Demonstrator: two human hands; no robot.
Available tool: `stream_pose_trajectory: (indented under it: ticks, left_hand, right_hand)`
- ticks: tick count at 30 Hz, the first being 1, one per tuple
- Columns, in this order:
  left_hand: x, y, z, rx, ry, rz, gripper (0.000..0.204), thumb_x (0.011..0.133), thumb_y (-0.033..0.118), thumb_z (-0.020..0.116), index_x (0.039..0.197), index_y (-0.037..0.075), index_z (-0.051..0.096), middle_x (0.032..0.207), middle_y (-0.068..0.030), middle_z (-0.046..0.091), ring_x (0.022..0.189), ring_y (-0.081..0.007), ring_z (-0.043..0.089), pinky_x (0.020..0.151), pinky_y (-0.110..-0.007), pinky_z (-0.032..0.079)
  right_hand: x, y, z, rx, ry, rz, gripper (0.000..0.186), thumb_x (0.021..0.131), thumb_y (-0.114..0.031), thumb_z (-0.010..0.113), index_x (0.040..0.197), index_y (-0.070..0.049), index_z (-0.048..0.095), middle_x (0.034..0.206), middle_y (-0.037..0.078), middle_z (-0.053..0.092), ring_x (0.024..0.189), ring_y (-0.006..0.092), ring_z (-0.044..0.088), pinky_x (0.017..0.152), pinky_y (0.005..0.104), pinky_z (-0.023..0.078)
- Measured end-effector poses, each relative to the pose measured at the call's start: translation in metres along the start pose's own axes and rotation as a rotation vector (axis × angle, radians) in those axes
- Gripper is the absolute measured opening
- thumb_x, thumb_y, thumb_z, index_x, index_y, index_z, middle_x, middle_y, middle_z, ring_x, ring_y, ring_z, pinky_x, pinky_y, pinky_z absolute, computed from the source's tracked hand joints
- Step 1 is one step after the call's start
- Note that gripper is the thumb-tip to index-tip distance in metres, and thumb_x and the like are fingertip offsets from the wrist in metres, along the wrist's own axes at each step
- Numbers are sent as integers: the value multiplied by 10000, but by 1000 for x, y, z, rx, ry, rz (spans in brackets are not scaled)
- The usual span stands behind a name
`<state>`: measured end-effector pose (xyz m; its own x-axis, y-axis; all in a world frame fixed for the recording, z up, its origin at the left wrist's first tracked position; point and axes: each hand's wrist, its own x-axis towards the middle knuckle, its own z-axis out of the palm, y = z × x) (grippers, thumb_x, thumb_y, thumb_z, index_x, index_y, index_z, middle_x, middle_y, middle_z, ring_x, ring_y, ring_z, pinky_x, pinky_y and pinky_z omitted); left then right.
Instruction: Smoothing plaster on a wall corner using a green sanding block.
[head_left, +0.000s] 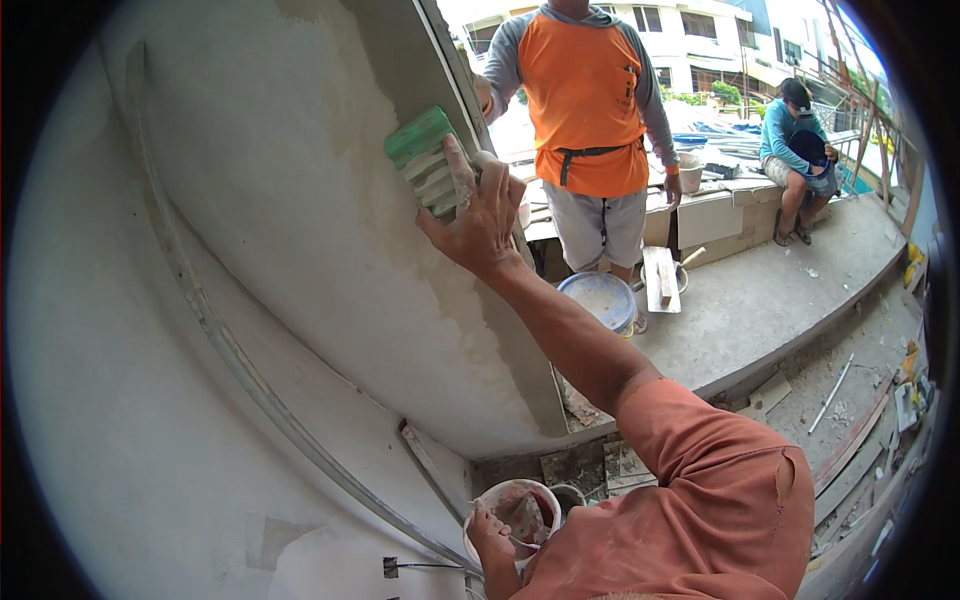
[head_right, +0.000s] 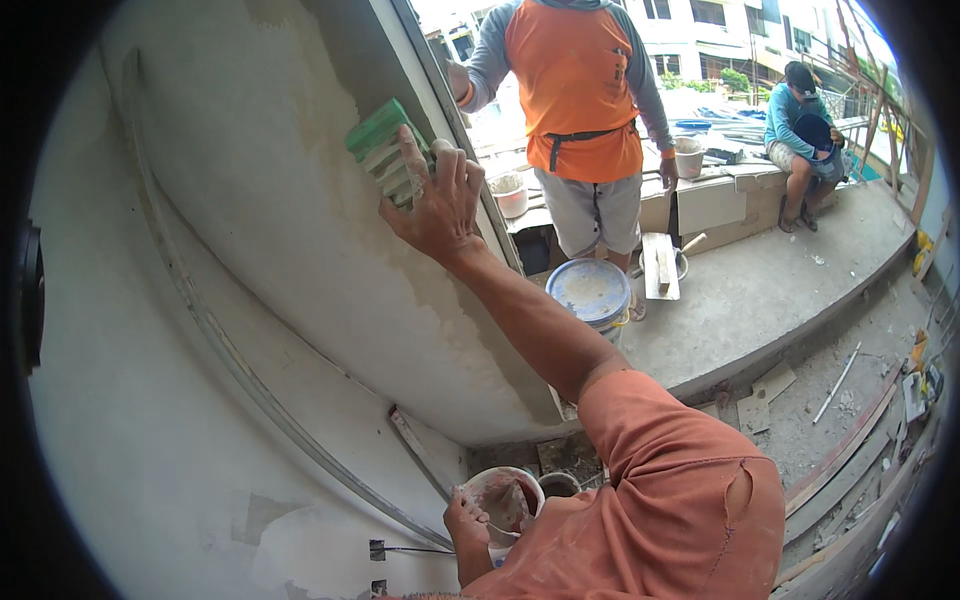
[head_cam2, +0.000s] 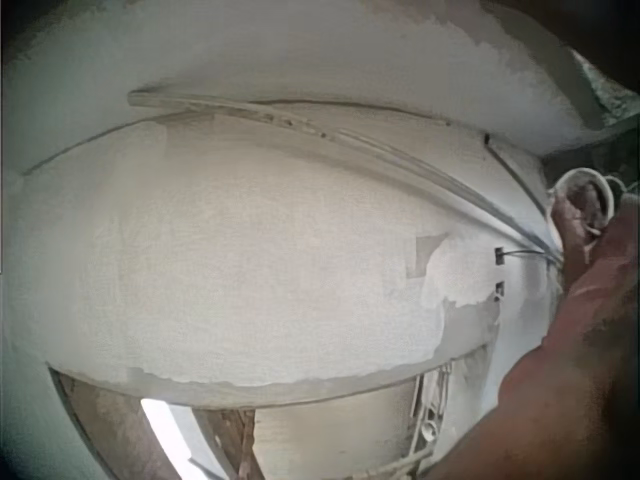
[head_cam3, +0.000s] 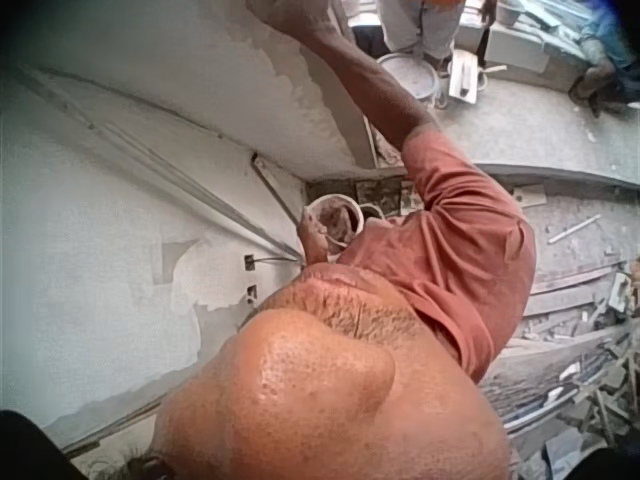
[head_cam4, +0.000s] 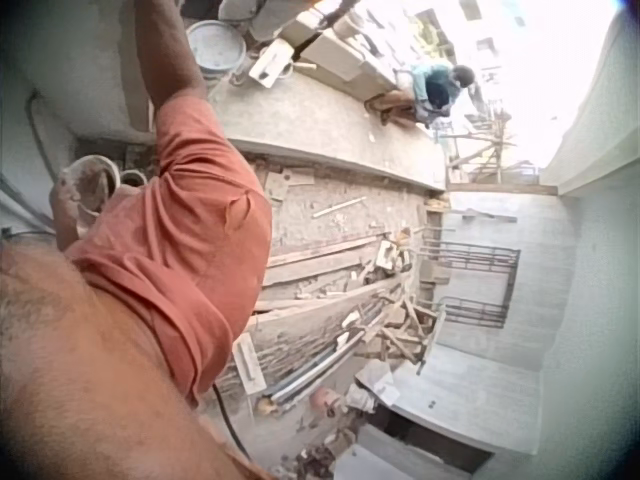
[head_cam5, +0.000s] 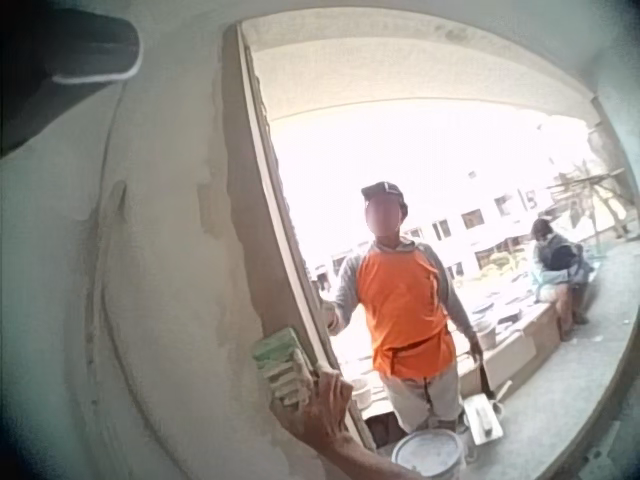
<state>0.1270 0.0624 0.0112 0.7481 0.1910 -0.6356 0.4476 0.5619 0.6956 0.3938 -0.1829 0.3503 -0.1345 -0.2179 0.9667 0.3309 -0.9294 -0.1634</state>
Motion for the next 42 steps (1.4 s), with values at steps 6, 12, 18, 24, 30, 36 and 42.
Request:
stream_pose_trajectory:
  ticks: [6,12,18,24,30,36,42]
  left_hand:
    - [-5,4,6,43,-31,53,265,1019,357,615,894,175,468,613,85,256,473,-49,242,437,-252,203]
    - [-1,5,8,36,-49,26,271,1013,368,630,898,175,479,616,85,263,481,-45,250,442,-250,205]
    - [-4,4,5,-22,-90,41,278,1016,372,625,883,173,484,613,89,264,483,-45,254,443,-249,211]
    - [-6,2,0,50,-89,16,272,1025,366,605,871,177,485,612,88,264,482,-51,242,442,-254,202]
    - [-3,8,3,40,5,-7,303,1036,361,581,825,171,476,613,77,260,487,-66,247,458,-268,223]
    - [-17,17,-2,55,5,46,316,1037,371,576,812,171,478,620,80,267,491,-68,247,468,-265,219]
    - [-12,22,-1,38,25,39,304,1039,363,566,818,167,494,643,77,276,523,-69,266,489,-266,244]
  right_hand:
    - [50,5,3,-30,128,28,1018,620,-371,848,1518,-89,462,1153,123,478,1084,271,482,922,416,303]
    - [-5,-5,8,-88,61,19,1014,604,-401,841,1509,-115,484,1128,120,465,1043,282,493,880,426,321]
    - [-31,-12,1,18,-16,1,1036,601,-390,843,1518,-93,463,1143,115,468,1048,266,485,893,413,311]
    - [88,1,25,-39,241,5,1015,630,-383,832,1525,-99,446,1151,132,460,1049,269,487,870,416,318]
    - [-52,-27,11,8,-72,-38,994,615,-356,846,1515,-148,478,1125,113,483,970,257,522,864,401,325]
    - [34,-22,10,17,193,47,1017,590,-340,862,1505,-116,479,1105,108,467,1018,253,482,877,412,321]
    - [53,-22,31,-39,172,93,988,604,-333,856,1494,-112,485,1121,119,469,1027,260,493,866,412,327]
